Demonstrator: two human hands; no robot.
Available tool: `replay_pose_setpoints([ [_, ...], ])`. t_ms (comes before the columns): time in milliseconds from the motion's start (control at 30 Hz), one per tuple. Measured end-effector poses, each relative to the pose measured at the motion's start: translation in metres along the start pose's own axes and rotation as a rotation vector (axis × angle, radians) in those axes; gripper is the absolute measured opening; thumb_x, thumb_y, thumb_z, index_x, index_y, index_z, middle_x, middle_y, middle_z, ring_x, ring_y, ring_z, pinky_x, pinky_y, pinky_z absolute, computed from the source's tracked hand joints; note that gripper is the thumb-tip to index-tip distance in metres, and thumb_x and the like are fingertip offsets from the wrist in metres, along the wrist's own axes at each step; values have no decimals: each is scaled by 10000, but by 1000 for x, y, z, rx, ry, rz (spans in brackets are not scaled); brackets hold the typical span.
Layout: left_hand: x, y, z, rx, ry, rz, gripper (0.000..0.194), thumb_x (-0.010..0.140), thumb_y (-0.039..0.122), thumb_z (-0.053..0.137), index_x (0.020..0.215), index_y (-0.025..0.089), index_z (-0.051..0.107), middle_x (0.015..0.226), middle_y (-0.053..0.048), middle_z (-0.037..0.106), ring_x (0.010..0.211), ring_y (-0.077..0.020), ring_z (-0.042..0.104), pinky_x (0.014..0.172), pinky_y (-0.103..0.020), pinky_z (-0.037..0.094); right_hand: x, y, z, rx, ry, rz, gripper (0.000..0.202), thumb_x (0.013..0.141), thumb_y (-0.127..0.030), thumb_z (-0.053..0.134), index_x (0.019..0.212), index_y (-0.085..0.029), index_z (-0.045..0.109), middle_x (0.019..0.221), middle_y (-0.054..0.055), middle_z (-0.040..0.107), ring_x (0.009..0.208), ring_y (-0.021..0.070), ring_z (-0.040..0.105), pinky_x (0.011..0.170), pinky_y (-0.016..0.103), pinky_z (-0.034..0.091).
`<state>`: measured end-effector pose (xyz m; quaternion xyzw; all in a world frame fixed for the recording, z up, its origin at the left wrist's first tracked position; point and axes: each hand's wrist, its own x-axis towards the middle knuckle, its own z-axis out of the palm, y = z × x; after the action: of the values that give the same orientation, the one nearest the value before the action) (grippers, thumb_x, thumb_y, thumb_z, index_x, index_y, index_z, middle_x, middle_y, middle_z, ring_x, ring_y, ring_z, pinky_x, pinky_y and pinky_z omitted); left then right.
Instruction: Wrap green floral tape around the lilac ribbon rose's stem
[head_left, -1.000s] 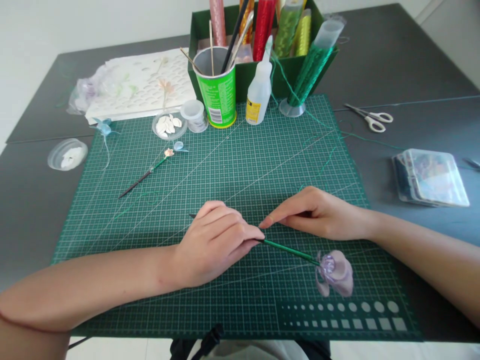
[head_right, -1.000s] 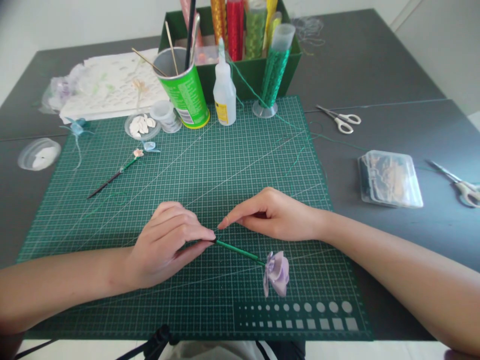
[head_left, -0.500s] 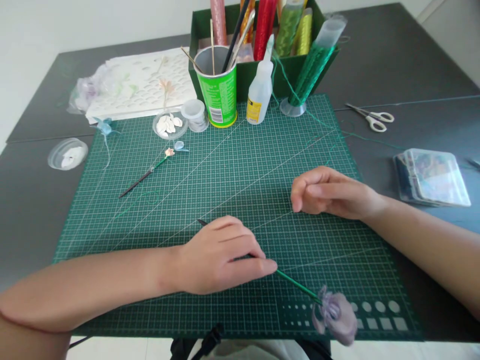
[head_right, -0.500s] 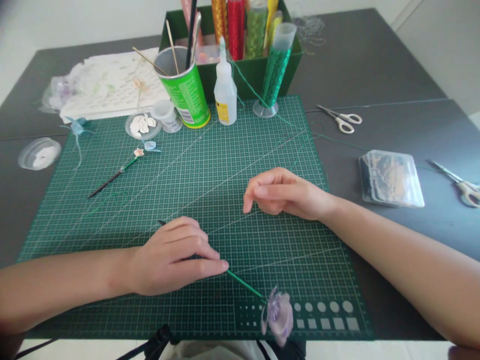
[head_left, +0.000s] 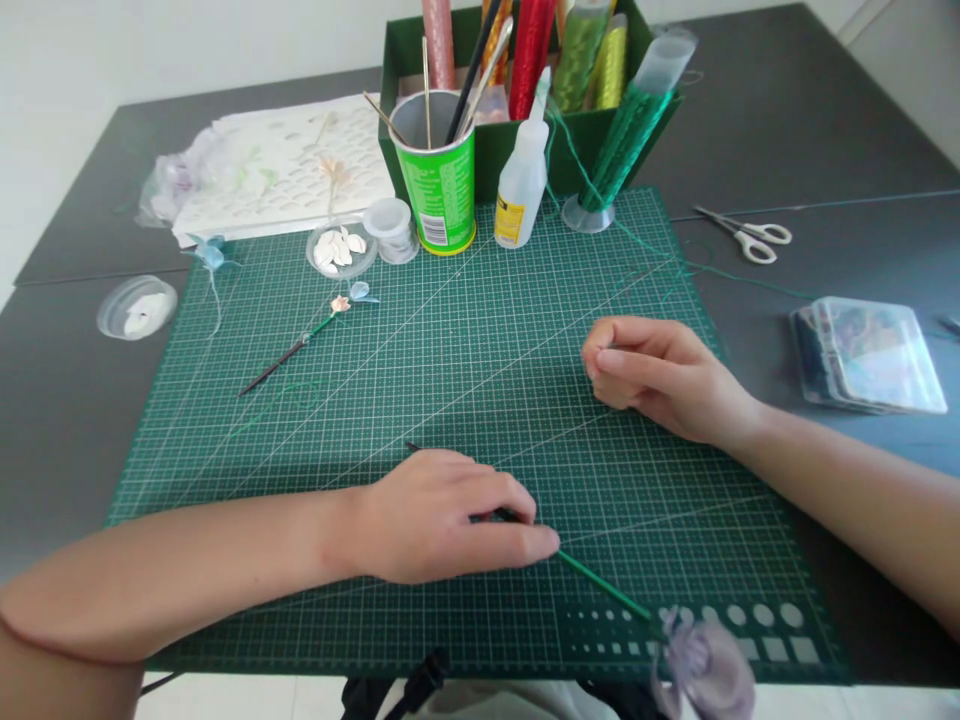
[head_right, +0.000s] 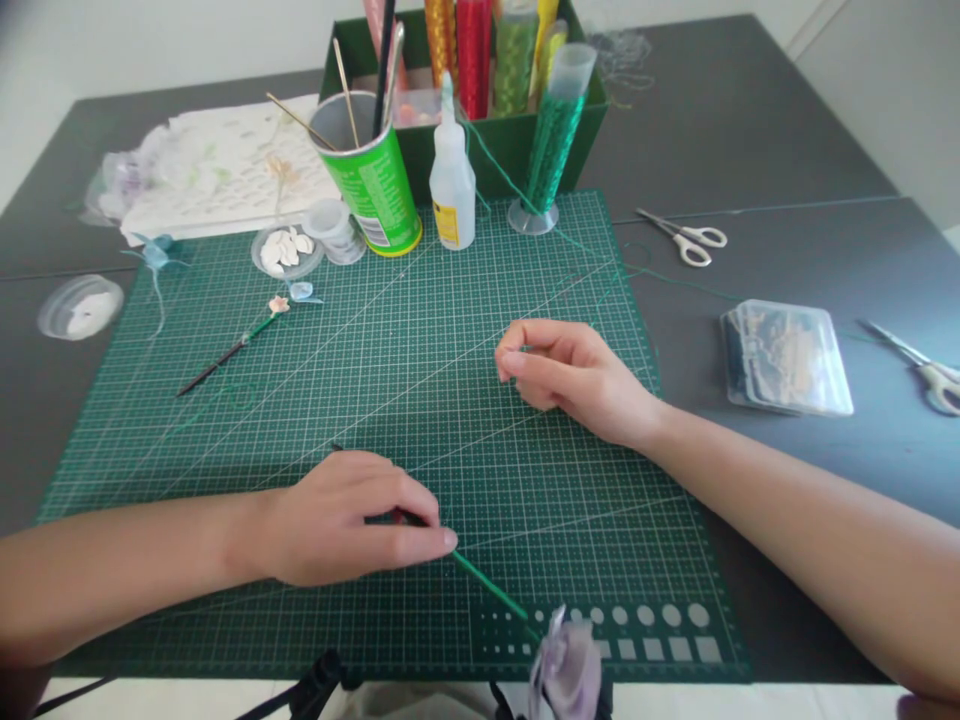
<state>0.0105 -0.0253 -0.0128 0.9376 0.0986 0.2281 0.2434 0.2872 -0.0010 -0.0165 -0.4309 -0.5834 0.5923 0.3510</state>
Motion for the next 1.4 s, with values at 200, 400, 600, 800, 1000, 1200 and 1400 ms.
replay_pose_setpoints([
  [200,12,-12,-10,-959,207,-716,47,1028,232,560,1070,214,548,707,62,576,486,-59,451,432,-148,373,1,-1,-8,-806,705,-478,167,1015,-254,574,872,-232,657,819,60,658,763,213,600,762,403,479],
  [400,18,-19,-14,-1600,196,-1010,158,994,294,642,1023,222,505,671,102,455,441,-21,154,373,-96,166,4,17,-3,-1164,446,-619,192,981,-145,584,1068,-251,720,1159,75,724,1108,299,677,1136,620,378],
  [600,15,-22,-11,-1645,162,-965,99,1029,275,599,1034,227,512,667,102,469,431,-15,174,380,-87,180,-18,9,36,-718,16,-463,414,1010,-140,544,1417,-204,585,1444,137,620,1380,269,569,1116,449,526],
  [800,15,-22,-13,-1606,137,-968,84,1043,290,579,1042,235,515,677,99,497,418,-9,202,366,-72,190,-33,3,54,-289,-142,-228,542,1051,-138,478,1570,-224,349,1042,38,755,704,107,744,609,199,604],
  [1000,19,-15,-13,-1539,208,-1085,137,1030,311,606,1032,230,496,694,103,529,410,-6,220,348,-70,205,-36,7,52,-845,2,-508,222,1057,-146,501,1250,-93,595,610,-43,631,430,106,547,404,283,367],
  [1200,22,-17,-15,-1448,-12,-1110,103,1034,305,561,1032,210,521,701,85,587,412,-21,274,353,-111,216,-45,-12,45,-823,-121,-685,218,1052,-105,472,1229,-107,599,658,-10,680,475,124,563,437,311,387],
  [1400,28,-14,-18,-1219,-374,-1045,119,1020,303,558,971,196,574,740,40,675,493,-56,409,426,-159,311,-48,-56,35,-586,-232,-502,233,1087,-169,488,1248,-165,656,823,-4,791,661,83,713,607,184,550],
])
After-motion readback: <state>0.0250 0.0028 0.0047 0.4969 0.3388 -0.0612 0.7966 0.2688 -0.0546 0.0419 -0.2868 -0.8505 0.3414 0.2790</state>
